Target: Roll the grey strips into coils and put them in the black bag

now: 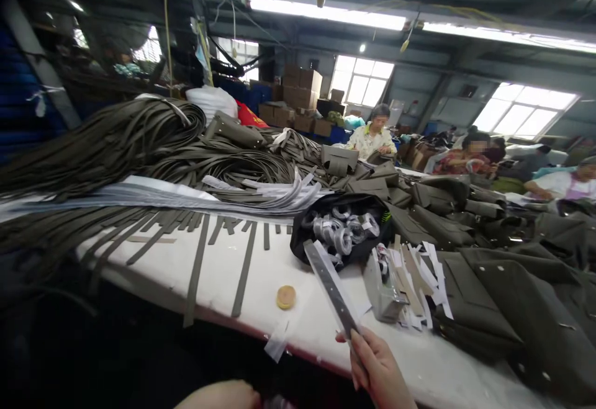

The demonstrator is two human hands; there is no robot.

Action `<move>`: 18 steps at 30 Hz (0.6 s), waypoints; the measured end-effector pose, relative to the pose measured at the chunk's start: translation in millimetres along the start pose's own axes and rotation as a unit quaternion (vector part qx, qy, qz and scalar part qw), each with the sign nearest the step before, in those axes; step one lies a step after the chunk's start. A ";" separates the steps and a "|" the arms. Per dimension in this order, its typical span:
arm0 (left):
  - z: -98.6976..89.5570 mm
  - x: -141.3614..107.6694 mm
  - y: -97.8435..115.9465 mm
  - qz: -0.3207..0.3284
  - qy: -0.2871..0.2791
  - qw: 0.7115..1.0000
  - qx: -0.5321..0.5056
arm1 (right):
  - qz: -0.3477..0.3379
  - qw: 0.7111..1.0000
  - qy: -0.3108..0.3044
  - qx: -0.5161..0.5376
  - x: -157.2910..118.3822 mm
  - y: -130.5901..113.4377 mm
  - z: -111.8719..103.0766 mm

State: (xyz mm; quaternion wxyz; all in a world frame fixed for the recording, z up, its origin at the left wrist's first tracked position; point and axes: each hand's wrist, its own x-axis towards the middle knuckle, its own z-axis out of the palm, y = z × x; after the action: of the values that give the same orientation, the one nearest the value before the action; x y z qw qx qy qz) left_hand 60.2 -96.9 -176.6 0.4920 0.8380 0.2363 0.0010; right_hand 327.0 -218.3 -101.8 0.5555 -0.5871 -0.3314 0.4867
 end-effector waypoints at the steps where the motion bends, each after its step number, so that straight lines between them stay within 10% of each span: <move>1: -12.9 -8.3 17.5 0.008 0.019 1.000 0.005 | 0.007 1.000 -0.016 -0.015 -1.9 0.5 -2.6; 7: -113.8 -30.6 109.9 0.219 0.341 0.912 0.063 | 0.051 0.980 -0.125 -0.147 -8.4 -8.9 6.1; 14: -134.7 14.2 105.0 0.158 0.116 0.976 0.095 | 0.036 0.954 -0.215 -0.206 -7.2 -32.2 20.8; 18: -106.8 20.3 95.3 0.125 0.296 0.943 -0.092 | -0.041 0.996 -0.082 0.002 -14.9 -28.3 28.2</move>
State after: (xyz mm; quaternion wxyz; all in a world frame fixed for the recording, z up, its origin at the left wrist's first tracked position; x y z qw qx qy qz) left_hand 90.8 -39.4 -47.6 0.4707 0.7737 0.2639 0.3320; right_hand 300.2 -218.3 -68.6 0.5472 -0.5298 -0.3983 0.5111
